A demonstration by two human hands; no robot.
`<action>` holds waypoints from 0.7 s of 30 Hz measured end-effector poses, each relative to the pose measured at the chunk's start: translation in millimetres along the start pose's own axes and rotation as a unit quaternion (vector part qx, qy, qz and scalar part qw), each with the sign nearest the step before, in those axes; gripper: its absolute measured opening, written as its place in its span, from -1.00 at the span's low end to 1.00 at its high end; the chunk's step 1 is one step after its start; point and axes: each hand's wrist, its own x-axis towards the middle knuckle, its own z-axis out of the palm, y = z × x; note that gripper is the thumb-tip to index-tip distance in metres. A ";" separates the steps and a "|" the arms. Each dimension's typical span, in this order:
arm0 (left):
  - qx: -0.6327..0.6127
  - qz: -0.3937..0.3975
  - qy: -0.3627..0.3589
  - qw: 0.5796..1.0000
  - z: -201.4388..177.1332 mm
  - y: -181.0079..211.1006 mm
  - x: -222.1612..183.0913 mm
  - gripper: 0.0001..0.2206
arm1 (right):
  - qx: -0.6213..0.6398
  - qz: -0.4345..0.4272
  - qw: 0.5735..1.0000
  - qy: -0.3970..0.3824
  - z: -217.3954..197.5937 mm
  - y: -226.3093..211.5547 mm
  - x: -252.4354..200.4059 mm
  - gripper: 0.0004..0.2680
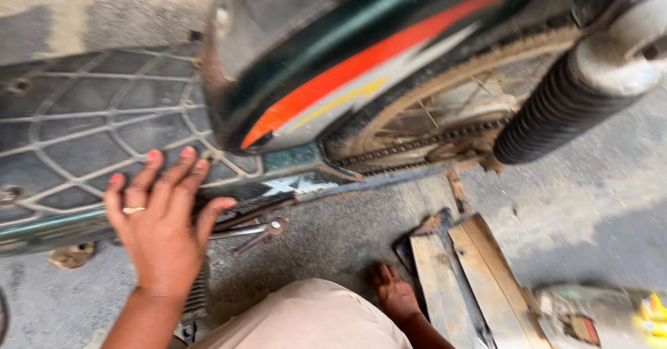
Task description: Replacing or reattaching a chain guard and other body panels on a motorcycle.
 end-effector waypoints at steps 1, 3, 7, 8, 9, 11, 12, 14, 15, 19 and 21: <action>-0.006 -0.003 -0.001 1.000 -1.5 2.3 2.8 -0.50 | -0.025 0.013 0.998 -0.055 12.2 9.5 1.2 -0.66; -0.005 -0.009 0.004 1.000 -4.6 4.8 6.8 -0.48 | -0.053 0.018 0.993 -0.104 25.4 20.1 7.0 -0.71; -0.013 -0.014 0.014 1.000 -9.5 5.9 10.8 -0.49 | -0.052 0.018 0.994 -0.098 18.5 32.0 30.6 -0.79; -0.027 -0.013 0.017 0.999 -10.1 5.4 10.9 -0.49 | -0.026 0.056 0.997 -0.049 15.1 34.7 36.9 -0.81; -0.021 -0.019 0.024 0.999 -12.2 4.7 11.6 -0.49 | -0.028 0.046 0.997 -0.046 9.0 35.3 42.1 -0.81; -0.046 -0.011 0.026 0.999 -14.8 3.5 14.1 -0.51 | 0.061 0.170 0.979 0.093 -3.4 37.4 51.8 -0.87; -0.041 -0.016 0.032 0.999 -15.9 2.2 14.0 -0.51 | 0.060 0.161 0.980 0.095 -21.3 33.5 58.4 -0.87; -0.065 -0.007 0.027 0.997 -17.5 0.0 15.2 -0.52 | 0.163 0.191 0.935 0.249 -57.4 26.2 71.8 -0.91; -0.061 -0.012 0.033 0.998 -18.9 -1.7 15.9 -0.52 | 0.162 0.183 0.936 0.251 -111.5 -4.5 96.4 -0.91; -0.088 -0.001 0.037 0.995 -20.3 -5.8 16.5 -0.52 | 0.211 0.054 0.901 0.375 -317.2 -96.7 122.0 -0.87; -0.095 0.000 0.045 0.995 -19.7 -7.4 15.8 -0.52 | 0.191 -0.027 0.892 0.409 -373.9 -133.4 138.9 -0.84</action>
